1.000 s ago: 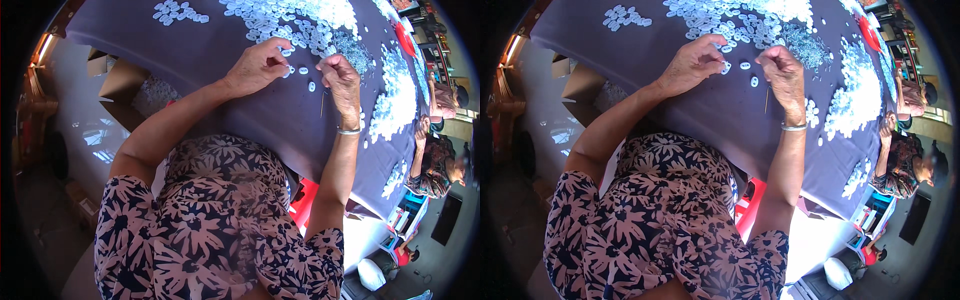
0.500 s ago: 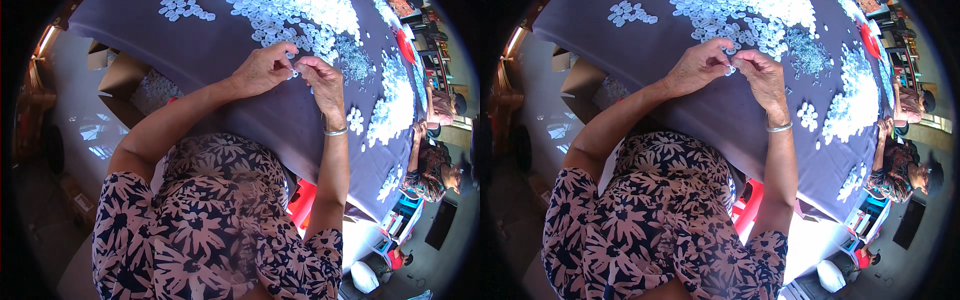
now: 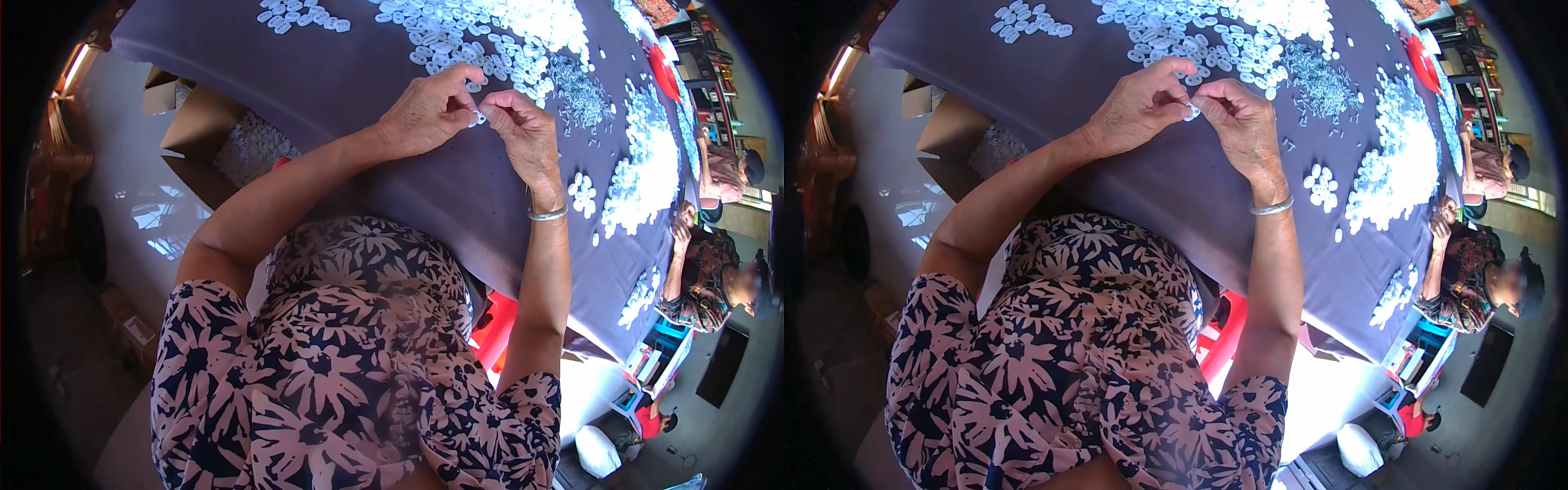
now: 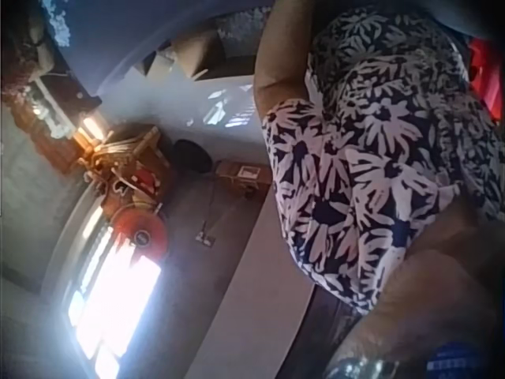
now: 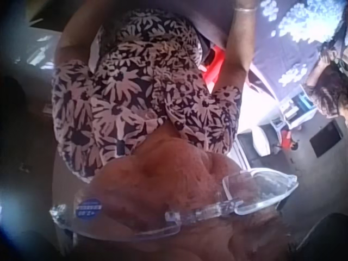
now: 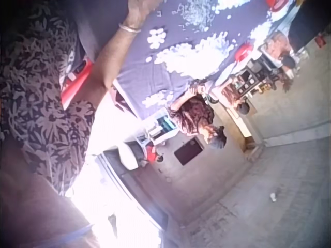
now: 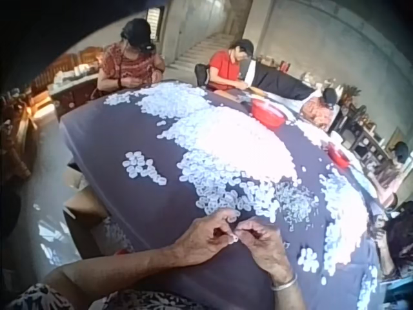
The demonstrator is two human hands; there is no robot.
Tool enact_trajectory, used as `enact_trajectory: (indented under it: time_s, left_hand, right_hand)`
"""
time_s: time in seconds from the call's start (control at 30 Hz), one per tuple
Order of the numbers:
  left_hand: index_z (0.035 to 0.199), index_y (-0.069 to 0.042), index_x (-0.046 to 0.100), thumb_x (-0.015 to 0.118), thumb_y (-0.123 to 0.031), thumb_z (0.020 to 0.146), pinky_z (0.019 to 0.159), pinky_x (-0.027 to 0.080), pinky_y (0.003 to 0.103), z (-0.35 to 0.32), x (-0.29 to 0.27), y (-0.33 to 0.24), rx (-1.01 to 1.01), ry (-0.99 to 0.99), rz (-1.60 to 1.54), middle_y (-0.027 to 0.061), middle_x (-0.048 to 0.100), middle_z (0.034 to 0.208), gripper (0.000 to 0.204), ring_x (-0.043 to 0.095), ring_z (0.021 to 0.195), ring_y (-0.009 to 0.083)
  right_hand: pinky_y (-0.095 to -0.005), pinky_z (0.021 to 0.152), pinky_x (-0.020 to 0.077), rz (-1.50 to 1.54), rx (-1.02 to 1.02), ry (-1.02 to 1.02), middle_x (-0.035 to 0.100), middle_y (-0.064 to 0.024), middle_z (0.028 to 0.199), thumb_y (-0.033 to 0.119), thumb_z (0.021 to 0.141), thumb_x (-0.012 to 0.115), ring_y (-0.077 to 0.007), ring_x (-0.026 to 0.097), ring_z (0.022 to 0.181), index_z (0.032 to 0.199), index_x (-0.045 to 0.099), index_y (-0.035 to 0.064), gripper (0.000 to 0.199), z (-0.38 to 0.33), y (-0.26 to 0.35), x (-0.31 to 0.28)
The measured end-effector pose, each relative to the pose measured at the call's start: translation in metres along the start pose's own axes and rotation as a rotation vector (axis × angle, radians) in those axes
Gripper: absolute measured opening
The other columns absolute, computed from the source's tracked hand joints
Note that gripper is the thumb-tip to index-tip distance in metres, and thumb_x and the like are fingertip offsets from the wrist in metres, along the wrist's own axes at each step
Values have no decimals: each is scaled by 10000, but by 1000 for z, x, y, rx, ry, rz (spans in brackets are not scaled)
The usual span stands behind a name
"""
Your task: The person assembles plastic toggle pieces by inserting small metal pins into them by hand, then sorts and gathers additional plastic pieces across the table.
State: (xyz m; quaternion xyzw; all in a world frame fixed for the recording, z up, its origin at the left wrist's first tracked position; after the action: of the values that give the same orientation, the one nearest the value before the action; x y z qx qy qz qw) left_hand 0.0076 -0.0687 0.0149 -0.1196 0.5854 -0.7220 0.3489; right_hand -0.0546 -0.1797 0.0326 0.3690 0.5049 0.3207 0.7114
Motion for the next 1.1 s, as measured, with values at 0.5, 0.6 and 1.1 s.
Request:
enact_trajectory:
  time_s: [0.5, 0.6, 1.1]
  left_hand:
    - [855, 25, 564, 660, -26, 816, 687, 479, 242, 0, -6, 7, 45, -99, 24, 35, 511, 1050, 116, 563, 767, 88]
    - [890, 23, 554, 656, -25, 822, 691, 477, 234, 0, -7, 6, 68, -95, 6, 38, 498, 1010, 132, 556, 776, 79]
    - [1071, -29, 497, 643, -27, 846, 754, 492, 235, 2, -3, 3, 29, -36, 7, 30, 597, 907, 268, 584, 846, 93]
  right_hand:
    - [-200, 565, 408, -207, -29, -97, 548, 44, 680, 106, 868, 667, -37, 461, 628, 857, 628, 10, 105, 0, 15, 6]
    - [-194, 569, 406, -193, -23, -120, 550, 47, 686, 104, 866, 668, -34, 464, 634, 837, 620, 5, 114, -2, 14, 6]
    - [-167, 546, 375, -19, 85, -314, 591, 23, 714, 186, 924, 606, -23, 465, 613, 919, 665, 32, 165, -4, -9, -50]
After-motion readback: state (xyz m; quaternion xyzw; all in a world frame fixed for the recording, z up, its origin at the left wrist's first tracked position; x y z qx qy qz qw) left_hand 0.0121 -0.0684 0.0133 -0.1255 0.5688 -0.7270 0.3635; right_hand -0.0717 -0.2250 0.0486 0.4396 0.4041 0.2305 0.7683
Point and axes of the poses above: each hand's wrist, its own z-axis towards the middle knuckle, its own x-axis out of the palm, y = z × x, the point moved 9 cm from there along z, towards the middle knuckle
